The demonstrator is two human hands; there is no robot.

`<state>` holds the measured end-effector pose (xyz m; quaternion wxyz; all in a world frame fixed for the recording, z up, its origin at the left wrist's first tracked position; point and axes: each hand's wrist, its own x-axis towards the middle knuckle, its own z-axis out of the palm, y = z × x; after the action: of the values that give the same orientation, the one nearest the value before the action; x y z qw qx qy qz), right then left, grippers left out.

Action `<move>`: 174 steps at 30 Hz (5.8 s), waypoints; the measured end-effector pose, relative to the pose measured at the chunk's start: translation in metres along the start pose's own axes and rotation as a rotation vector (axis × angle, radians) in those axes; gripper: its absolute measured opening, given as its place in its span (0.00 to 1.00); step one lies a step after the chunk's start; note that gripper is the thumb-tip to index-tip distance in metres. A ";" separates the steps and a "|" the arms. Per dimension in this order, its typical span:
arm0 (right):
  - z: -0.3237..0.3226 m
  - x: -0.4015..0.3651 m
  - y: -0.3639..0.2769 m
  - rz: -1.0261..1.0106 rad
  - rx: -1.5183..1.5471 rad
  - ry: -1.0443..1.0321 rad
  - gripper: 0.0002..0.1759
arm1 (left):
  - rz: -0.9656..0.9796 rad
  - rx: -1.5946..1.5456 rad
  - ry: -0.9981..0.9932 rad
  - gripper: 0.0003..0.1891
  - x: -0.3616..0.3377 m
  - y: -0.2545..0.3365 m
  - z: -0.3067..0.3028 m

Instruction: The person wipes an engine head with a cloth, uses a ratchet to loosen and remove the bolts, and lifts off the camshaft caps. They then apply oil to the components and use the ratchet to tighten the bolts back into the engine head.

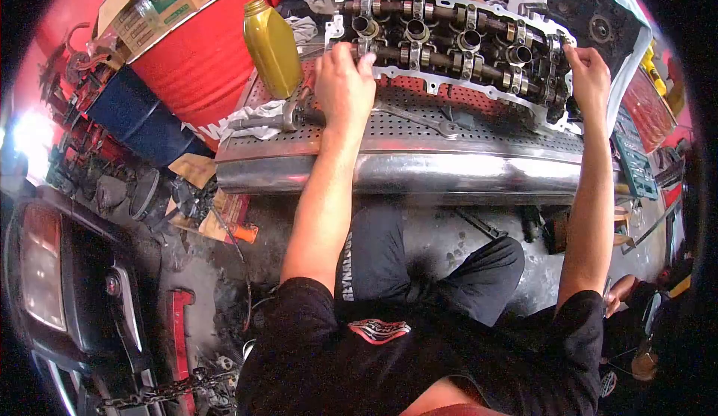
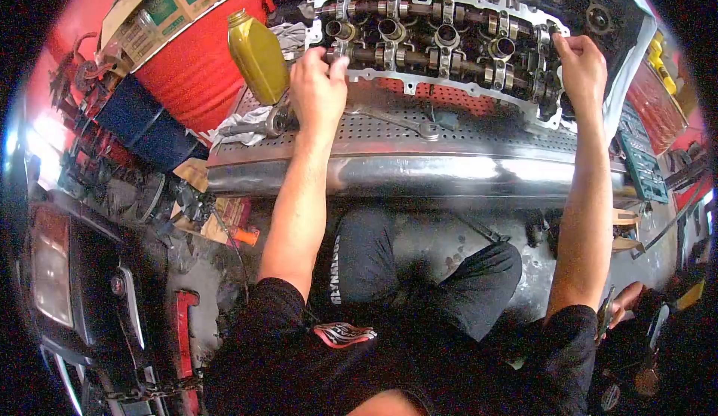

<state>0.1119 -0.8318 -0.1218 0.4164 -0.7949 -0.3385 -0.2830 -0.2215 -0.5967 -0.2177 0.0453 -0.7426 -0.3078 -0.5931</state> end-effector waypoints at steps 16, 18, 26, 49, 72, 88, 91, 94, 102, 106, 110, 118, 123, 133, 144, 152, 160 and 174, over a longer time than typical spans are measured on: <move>-0.009 -0.034 -0.010 -0.026 0.041 0.057 0.23 | -0.147 0.050 -0.028 0.12 0.026 0.002 0.018; -0.019 -0.021 -0.022 0.011 0.094 0.069 0.25 | -0.092 0.108 -0.035 0.12 0.026 0.001 0.021; -0.001 -0.026 -0.004 -0.050 0.023 0.074 0.24 | -0.017 0.024 0.051 0.10 0.020 0.001 0.018; -0.010 0.005 0.006 -0.089 -0.069 -0.143 0.23 | -0.160 -0.147 0.025 0.12 0.022 -0.005 0.024; -0.006 -0.110 -0.099 -0.171 0.418 -0.125 0.13 | -0.060 0.197 -0.840 0.25 -0.017 -0.147 -0.123; 0.185 -0.232 -0.273 -0.609 0.476 -0.641 0.31 | 0.501 0.417 -0.633 0.16 -0.016 -0.120 -0.129; 0.179 -0.228 -0.269 -0.635 0.413 -0.643 0.32 | 0.567 0.506 -0.560 0.20 -0.009 -0.132 -0.124; 0.176 -0.224 -0.271 -0.607 0.338 -0.677 0.34 | 0.408 0.324 -0.361 0.21 0.016 -0.132 -0.139; 0.152 -0.235 -0.281 -0.143 1.119 -0.374 0.36 | -0.206 -0.956 -0.041 0.15 0.018 -0.023 -0.105; 0.162 -0.231 -0.275 -0.216 1.040 0.040 0.34 | -0.263 -1.039 -0.061 0.12 0.021 -0.001 -0.071; 0.173 -0.203 -0.271 -0.286 0.978 0.090 0.29 | -0.263 -0.935 -0.026 0.11 0.027 0.002 -0.048; 0.187 -0.183 -0.271 -0.382 0.990 0.154 0.27 | -0.323 -1.053 0.001 0.09 0.034 0.001 -0.054; 0.177 -0.175 -0.270 -0.343 1.015 0.070 0.25 | -0.354 -1.158 -0.078 0.10 0.042 -0.011 -0.059; 0.174 -0.163 -0.260 -0.353 0.913 0.027 0.23 | -0.566 -0.302 -0.660 0.18 0.100 0.036 -0.121; 0.179 -0.169 -0.261 -0.346 0.902 0.090 0.19 | -0.143 0.238 -0.671 0.11 0.105 0.026 -0.115; 0.183 -0.171 -0.266 -0.318 0.955 0.027 0.32 | 0.344 0.452 -0.682 0.09 0.102 0.056 -0.108; 0.183 -0.165 -0.271 -0.353 1.036 0.179 0.14 | -0.077 0.078 -0.685 0.08 0.103 0.059 -0.109; 0.175 -0.156 -0.268 -0.432 0.880 0.176 0.18 | -0.062 0.156 -0.654 0.06 0.113 0.016 -0.106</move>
<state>-0.1610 -0.6161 -0.1958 0.6712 -0.4286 -0.5464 -0.2593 -0.2920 -0.6095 -0.0794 -0.0170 -0.8781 -0.3728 -0.2994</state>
